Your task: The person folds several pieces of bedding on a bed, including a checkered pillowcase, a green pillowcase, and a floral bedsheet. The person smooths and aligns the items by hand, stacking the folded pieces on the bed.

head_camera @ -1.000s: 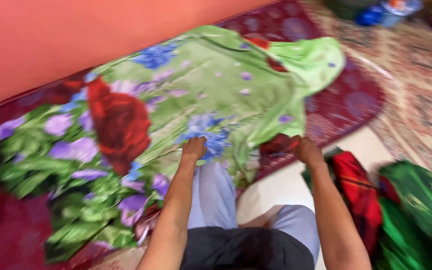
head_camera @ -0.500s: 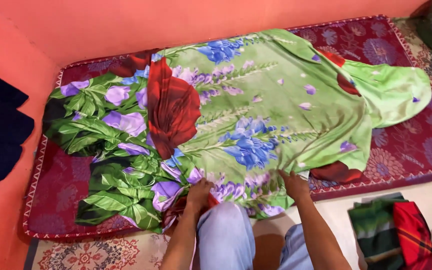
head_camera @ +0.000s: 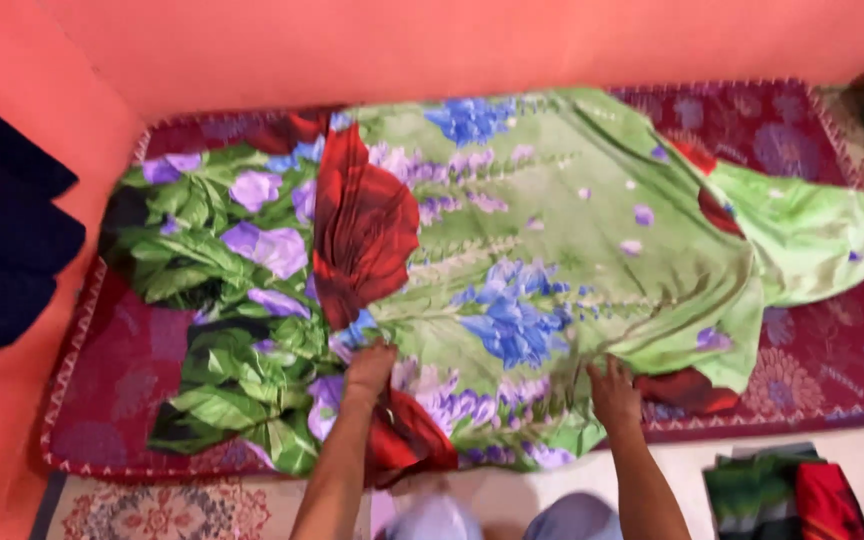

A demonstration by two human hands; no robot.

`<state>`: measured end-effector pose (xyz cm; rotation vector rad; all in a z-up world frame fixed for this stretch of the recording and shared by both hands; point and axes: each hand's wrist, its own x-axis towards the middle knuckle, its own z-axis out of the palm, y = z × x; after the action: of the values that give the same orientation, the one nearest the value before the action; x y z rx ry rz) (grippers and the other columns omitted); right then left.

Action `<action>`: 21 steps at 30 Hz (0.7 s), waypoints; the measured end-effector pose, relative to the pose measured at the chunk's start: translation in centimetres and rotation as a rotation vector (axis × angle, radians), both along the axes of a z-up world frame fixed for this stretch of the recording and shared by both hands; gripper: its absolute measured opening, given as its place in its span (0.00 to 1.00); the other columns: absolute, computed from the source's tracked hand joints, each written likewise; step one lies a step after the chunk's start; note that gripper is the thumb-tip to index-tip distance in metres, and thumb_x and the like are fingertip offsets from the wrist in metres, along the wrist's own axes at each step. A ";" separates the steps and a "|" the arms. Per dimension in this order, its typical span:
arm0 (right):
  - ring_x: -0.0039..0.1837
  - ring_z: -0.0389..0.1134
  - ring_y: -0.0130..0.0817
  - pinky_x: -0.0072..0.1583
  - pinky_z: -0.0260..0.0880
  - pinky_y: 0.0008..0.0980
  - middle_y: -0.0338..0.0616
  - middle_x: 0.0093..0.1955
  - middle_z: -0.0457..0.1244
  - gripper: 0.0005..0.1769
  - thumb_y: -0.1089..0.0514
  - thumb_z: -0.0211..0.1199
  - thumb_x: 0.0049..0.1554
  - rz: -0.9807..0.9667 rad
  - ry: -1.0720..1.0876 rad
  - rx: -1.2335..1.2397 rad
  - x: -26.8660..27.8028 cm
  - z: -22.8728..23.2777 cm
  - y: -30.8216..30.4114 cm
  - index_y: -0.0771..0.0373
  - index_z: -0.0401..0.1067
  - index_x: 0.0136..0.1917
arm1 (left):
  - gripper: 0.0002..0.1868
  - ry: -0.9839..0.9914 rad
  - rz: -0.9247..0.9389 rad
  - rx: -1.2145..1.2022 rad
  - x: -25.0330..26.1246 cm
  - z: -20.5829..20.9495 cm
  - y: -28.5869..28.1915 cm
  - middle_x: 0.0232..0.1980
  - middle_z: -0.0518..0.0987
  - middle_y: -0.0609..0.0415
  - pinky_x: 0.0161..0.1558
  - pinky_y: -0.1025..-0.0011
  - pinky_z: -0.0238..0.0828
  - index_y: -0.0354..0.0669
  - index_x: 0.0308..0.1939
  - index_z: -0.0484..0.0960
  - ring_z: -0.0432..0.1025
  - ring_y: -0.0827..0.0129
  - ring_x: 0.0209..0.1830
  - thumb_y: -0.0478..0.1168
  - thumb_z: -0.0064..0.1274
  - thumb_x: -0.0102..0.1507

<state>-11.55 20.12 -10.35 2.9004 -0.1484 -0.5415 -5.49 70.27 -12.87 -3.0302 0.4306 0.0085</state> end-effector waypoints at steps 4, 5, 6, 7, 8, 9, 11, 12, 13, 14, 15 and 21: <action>0.74 0.64 0.45 0.61 0.75 0.54 0.40 0.82 0.53 0.36 0.54 0.55 0.61 -0.017 0.136 -0.056 -0.3 -5.4 -2.6 0.23 0.55 0.77 | 0.15 0.125 0.206 -0.143 2.3 7.1 1.7 0.42 0.82 0.40 0.40 0.48 0.81 0.38 0.49 0.83 0.82 0.42 0.40 0.31 0.41 0.66; 0.66 0.69 0.39 0.59 0.74 0.46 0.35 0.69 0.61 0.27 0.59 0.56 0.61 0.071 0.175 -0.144 -0.3 -3.8 -1.9 0.34 0.63 0.70 | 0.26 0.303 0.399 -0.161 1.7 9.2 2.0 0.51 0.81 0.42 0.51 0.52 0.77 0.41 0.56 0.75 0.79 0.45 0.51 0.47 0.57 0.57; 0.59 0.73 0.33 0.57 0.73 0.38 0.31 0.57 0.69 0.19 0.64 0.56 0.62 0.159 0.213 -0.233 -0.4 -2.0 -1.2 0.45 0.71 0.63 | 0.50 0.479 0.593 -0.181 0.9 11.4 2.2 0.60 0.80 0.43 0.61 0.55 0.73 0.43 0.64 0.67 0.75 0.48 0.62 0.64 0.74 0.48; 0.59 0.73 0.33 0.57 0.73 0.38 0.31 0.57 0.69 0.19 0.64 0.56 0.62 0.169 0.233 -0.227 -0.5 -3.3 -2.3 0.45 0.71 0.63 | 0.50 0.497 0.604 -0.172 0.5 8.6 3.1 0.60 0.80 0.43 0.61 0.55 0.73 0.43 0.64 0.67 0.75 0.48 0.62 0.64 0.74 0.48; 0.64 0.71 0.32 0.61 0.72 0.45 0.30 0.61 0.68 0.19 0.60 0.52 0.62 0.113 0.152 -0.137 -0.6 -4.5 -3.2 0.43 0.73 0.62 | 0.33 0.510 0.562 -0.081 0.0 5.9 4.0 0.54 0.83 0.46 0.54 0.52 0.76 0.41 0.57 0.76 0.78 0.48 0.57 0.55 0.64 0.55; 0.69 0.68 0.31 0.65 0.72 0.51 0.28 0.66 0.67 0.20 0.55 0.48 0.62 0.050 0.065 -0.049 -0.3 -5.2 -4.4 0.42 0.75 0.62 | 0.19 0.515 0.512 0.006 0.1 3.7 4.8 0.47 0.86 0.48 0.47 0.48 0.79 0.39 0.51 0.84 0.81 0.49 0.51 0.46 0.55 0.62; 0.73 0.63 0.37 0.64 0.73 0.53 0.35 0.71 0.62 0.21 0.57 0.50 0.59 0.141 0.008 0.022 0.2 3.7 -1.4 0.47 0.72 0.64 | 0.13 0.461 0.498 -0.016 -1.5 9.8 3.8 0.42 0.86 0.49 0.43 0.50 0.80 0.42 0.45 0.87 0.82 0.50 0.46 0.44 0.53 0.62; 0.77 0.58 0.43 0.62 0.75 0.54 0.42 0.76 0.58 0.24 0.59 0.52 0.57 0.229 -0.063 0.092 0.4 8.5 -0.2 0.53 0.69 0.67 | 0.11 0.394 0.480 -0.043 -2.3 13.1 3.0 0.36 0.86 0.50 0.39 0.52 0.81 0.46 0.38 0.90 0.83 0.52 0.41 0.41 0.52 0.62; 0.77 0.58 0.43 0.62 0.75 0.54 0.42 0.76 0.58 0.24 0.59 0.52 0.57 0.226 -0.059 0.087 0.9 10.3 -0.3 0.53 0.69 0.67 | 0.11 0.398 0.476 -0.046 -2.5 16.2 2.6 0.36 0.86 0.50 0.39 0.52 0.81 0.46 0.38 0.90 0.83 0.52 0.41 0.41 0.52 0.62; 0.71 0.64 0.45 0.67 0.68 0.60 0.47 0.68 0.63 0.31 0.55 0.56 0.57 0.247 -0.054 0.153 1.3 12.2 -0.4 0.60 0.59 0.72 | 0.16 0.427 0.501 -0.079 -2.7 19.5 2.2 0.40 0.87 0.48 0.43 0.52 0.80 0.49 0.42 0.90 0.83 0.51 0.45 0.44 0.45 0.66; 0.65 0.70 0.48 0.72 0.60 0.66 0.52 0.59 0.69 0.41 0.51 0.60 0.56 0.268 -0.051 0.220 2.2 14.1 -0.4 0.66 0.50 0.77 | 0.21 0.453 0.528 -0.110 -2.7 22.9 2.0 0.44 0.87 0.46 0.47 0.52 0.80 0.51 0.46 0.90 0.82 0.51 0.49 0.47 0.38 0.70; 0.53 0.74 0.61 0.57 0.74 0.61 0.60 0.46 0.70 0.27 0.52 0.48 0.62 0.094 -0.078 0.527 5.4 34.8 6.4 0.66 0.59 0.71 | 0.21 0.364 0.552 -0.231 -2.1 40.8 2.3 0.45 0.86 0.41 0.49 0.50 0.80 0.54 0.57 0.85 0.81 0.45 0.49 0.49 0.37 0.72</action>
<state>-6.14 26.52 24.45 3.4165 0.1431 -0.5148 -7.60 72.62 27.92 -3.2623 -0.4290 0.5838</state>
